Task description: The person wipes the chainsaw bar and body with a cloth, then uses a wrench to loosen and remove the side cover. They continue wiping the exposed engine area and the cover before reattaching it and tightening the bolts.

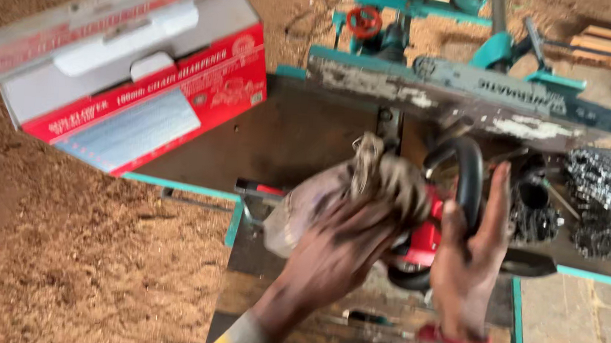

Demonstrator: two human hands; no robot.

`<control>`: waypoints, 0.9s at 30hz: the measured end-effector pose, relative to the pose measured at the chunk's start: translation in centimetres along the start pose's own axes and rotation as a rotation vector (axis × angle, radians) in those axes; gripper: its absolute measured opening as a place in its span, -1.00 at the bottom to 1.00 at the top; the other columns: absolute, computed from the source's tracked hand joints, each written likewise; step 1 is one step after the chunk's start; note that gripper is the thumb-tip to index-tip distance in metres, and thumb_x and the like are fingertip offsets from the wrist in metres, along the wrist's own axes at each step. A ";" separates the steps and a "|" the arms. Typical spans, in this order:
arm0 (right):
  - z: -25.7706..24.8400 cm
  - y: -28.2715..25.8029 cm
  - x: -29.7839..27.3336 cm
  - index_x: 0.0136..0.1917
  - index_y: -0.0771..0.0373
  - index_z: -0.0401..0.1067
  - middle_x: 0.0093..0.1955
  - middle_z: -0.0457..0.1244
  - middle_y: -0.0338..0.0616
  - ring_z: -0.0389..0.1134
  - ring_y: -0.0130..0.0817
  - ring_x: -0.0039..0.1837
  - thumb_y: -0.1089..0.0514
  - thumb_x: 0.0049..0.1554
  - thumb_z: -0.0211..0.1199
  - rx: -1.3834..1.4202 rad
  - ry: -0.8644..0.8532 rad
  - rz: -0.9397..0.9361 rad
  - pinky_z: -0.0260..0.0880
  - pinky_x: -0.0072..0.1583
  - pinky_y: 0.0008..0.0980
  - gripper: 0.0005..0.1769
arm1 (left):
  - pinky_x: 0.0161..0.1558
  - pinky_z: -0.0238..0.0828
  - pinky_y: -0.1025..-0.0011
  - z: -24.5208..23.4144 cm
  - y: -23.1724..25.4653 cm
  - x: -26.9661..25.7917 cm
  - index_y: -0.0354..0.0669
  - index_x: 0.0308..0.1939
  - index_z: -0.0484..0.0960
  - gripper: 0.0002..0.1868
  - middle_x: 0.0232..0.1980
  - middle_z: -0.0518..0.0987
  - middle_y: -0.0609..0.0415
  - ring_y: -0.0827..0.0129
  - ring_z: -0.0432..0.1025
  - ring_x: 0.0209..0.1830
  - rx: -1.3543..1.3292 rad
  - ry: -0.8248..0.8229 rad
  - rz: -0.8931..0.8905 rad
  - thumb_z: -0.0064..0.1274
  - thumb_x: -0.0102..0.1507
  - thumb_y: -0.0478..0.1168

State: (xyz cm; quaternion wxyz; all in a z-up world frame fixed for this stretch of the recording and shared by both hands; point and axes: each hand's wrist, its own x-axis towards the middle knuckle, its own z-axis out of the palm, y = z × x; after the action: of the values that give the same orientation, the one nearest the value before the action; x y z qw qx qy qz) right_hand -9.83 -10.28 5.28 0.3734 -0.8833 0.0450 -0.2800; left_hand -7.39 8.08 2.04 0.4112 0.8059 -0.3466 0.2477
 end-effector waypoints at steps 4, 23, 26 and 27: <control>0.0 -0.6 0.7 0.73 0.20 -0.12 0.72 -0.02 0.06 0.29 -0.02 0.33 0.20 0.27 0.11 0.227 -0.013 0.317 0.41 0.15 -0.23 -0.16 | 0.22 0.36 0.20 -0.1 -0.2 2.2 -0.10 -0.04 0.67 -0.81 0.06 0.60 0.04 0.10 0.45 0.15 -0.037 -0.094 -0.123 0.16 0.29 -0.19; 0.2 0.9 0.6 0.71 0.24 -0.26 0.76 -0.26 0.14 0.12 -0.11 0.59 0.37 0.37 -0.01 0.584 -0.002 0.040 0.42 0.42 -0.05 -0.24 | -0.28 0.60 0.23 -3.9 -3.3 -2.8 -0.07 -0.08 0.66 -0.83 -0.23 0.69 0.09 0.30 0.62 -0.32 0.109 0.001 -0.708 0.03 0.42 -0.11; -0.2 1.4 0.0 0.74 0.21 -0.29 0.73 -0.18 0.12 0.15 -0.10 0.53 0.31 0.36 0.01 0.547 -0.036 0.120 0.39 0.36 -0.02 -0.19 | -0.11 0.44 0.03 0.4 -0.2 -3.6 0.03 0.28 0.59 -0.34 0.17 0.68 0.01 0.06 0.57 0.05 -0.223 -0.094 -0.650 0.15 0.05 -0.36; -0.5 1.3 -0.1 0.75 0.18 -0.29 0.67 -0.06 0.14 0.20 -0.08 0.44 0.28 0.35 0.04 0.511 -0.052 0.215 0.41 0.30 0.00 -0.15 | 0.07 0.36 0.01 2.6 0.6 -2.7 -0.02 0.27 0.60 -0.42 0.25 0.62 -0.03 0.03 0.48 0.21 -0.085 -0.127 -0.392 0.14 0.12 -0.31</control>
State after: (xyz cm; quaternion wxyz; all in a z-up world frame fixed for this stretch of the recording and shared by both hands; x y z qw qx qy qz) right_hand -9.98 -11.51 4.62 0.6128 -0.7574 0.0568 -0.2184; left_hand -9.28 6.66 -0.92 0.4623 0.8539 -0.2185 0.0968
